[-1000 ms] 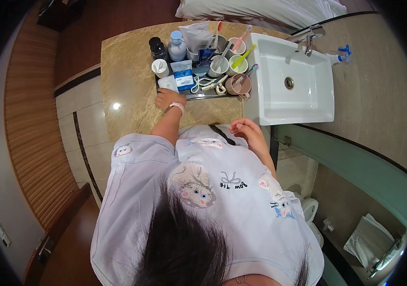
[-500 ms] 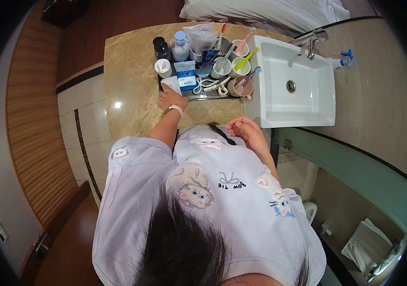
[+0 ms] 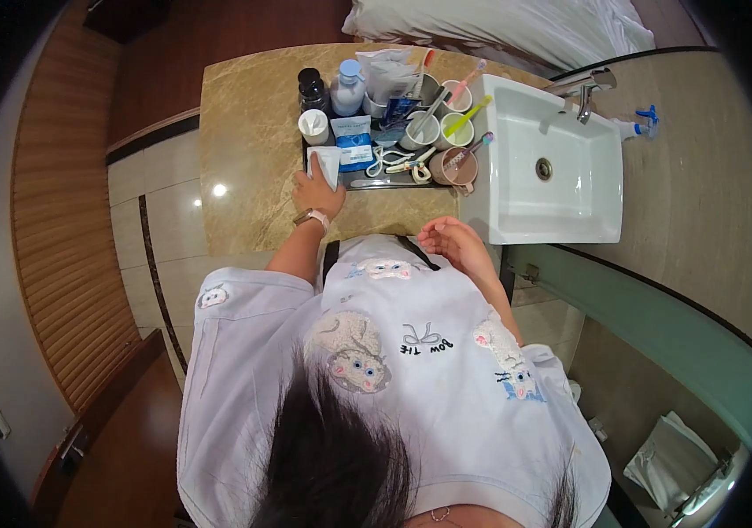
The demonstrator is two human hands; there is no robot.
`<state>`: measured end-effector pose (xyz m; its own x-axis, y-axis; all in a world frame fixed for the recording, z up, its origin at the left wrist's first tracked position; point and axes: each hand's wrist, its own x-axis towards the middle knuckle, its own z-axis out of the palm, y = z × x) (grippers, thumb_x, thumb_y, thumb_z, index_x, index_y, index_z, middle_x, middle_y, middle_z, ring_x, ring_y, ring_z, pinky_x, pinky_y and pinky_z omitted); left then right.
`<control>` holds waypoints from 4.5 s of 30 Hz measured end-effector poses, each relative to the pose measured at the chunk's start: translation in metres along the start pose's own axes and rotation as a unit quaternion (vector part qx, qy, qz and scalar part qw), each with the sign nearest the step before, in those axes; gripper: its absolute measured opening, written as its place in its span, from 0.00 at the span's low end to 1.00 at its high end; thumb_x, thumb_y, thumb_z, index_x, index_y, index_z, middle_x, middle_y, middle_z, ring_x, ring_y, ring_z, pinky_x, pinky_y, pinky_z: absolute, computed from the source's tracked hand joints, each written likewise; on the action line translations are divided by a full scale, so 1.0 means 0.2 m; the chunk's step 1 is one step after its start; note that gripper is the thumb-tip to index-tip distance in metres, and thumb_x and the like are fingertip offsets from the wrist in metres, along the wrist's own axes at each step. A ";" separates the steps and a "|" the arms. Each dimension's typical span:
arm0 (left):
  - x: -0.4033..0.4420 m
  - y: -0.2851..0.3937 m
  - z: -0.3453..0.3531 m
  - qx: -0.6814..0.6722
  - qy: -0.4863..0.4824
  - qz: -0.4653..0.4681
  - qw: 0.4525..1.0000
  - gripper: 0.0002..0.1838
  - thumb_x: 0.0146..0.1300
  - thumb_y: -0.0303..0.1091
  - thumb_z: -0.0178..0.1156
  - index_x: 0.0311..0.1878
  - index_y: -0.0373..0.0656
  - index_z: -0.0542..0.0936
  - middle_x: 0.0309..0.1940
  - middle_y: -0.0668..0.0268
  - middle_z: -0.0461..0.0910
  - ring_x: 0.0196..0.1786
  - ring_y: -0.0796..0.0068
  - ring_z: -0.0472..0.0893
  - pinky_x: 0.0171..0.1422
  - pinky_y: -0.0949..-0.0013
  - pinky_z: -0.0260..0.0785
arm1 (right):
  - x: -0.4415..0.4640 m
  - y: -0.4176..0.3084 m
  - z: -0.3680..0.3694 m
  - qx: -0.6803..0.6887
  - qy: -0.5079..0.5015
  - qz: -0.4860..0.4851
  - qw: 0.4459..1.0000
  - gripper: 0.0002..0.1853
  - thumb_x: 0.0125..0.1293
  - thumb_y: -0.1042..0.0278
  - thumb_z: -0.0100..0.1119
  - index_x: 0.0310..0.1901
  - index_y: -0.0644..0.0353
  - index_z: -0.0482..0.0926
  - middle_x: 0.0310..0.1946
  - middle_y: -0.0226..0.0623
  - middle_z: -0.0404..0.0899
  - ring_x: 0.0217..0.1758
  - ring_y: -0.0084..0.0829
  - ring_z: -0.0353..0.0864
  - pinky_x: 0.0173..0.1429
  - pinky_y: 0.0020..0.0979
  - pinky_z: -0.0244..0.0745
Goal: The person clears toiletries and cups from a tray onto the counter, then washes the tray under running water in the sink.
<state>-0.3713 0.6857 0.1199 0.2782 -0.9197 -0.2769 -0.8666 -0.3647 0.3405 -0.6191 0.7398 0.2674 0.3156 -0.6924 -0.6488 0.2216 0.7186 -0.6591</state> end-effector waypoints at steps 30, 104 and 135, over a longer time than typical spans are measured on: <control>-0.25 -0.76 -0.13 0.012 0.078 -0.175 0.981 0.49 0.36 0.47 0.67 0.62 0.42 0.53 0.51 0.51 0.66 0.55 0.52 0.66 0.56 0.52 0.56 | 1.27 0.43 0.36 0.260 0.276 0.228 0.897 0.14 0.66 0.59 0.41 0.38 0.62 0.70 0.28 0.33 0.75 0.28 0.25 0.73 0.39 0.29 0.67; -0.32 -0.79 -0.19 0.116 -0.007 0.125 0.985 0.41 0.43 0.49 0.62 0.65 0.55 0.60 0.68 0.59 0.50 0.71 0.61 0.46 0.69 0.45 0.30 | 0.96 0.20 -0.09 -0.853 0.110 -0.205 0.467 0.10 0.56 0.69 0.48 0.39 0.56 0.76 0.40 0.37 0.74 0.47 0.37 0.72 0.47 0.36 0.67; -0.10 -0.35 -0.39 -0.605 -0.245 -0.057 0.756 0.19 0.55 0.35 0.61 0.47 0.37 0.68 0.27 0.69 0.73 0.27 0.82 0.72 0.36 0.77 0.69 | 0.80 0.24 0.55 -0.735 -0.140 -0.435 0.501 0.07 0.51 0.71 0.51 0.32 0.59 0.75 0.34 0.37 0.72 0.42 0.35 0.72 0.44 0.32 0.71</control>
<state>-0.2830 0.7176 0.1716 -0.1211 -0.8165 -0.5645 0.2457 -0.5756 0.7799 -0.4572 0.6717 0.1734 0.8524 -0.5182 0.0700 -0.4661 -0.8136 -0.3476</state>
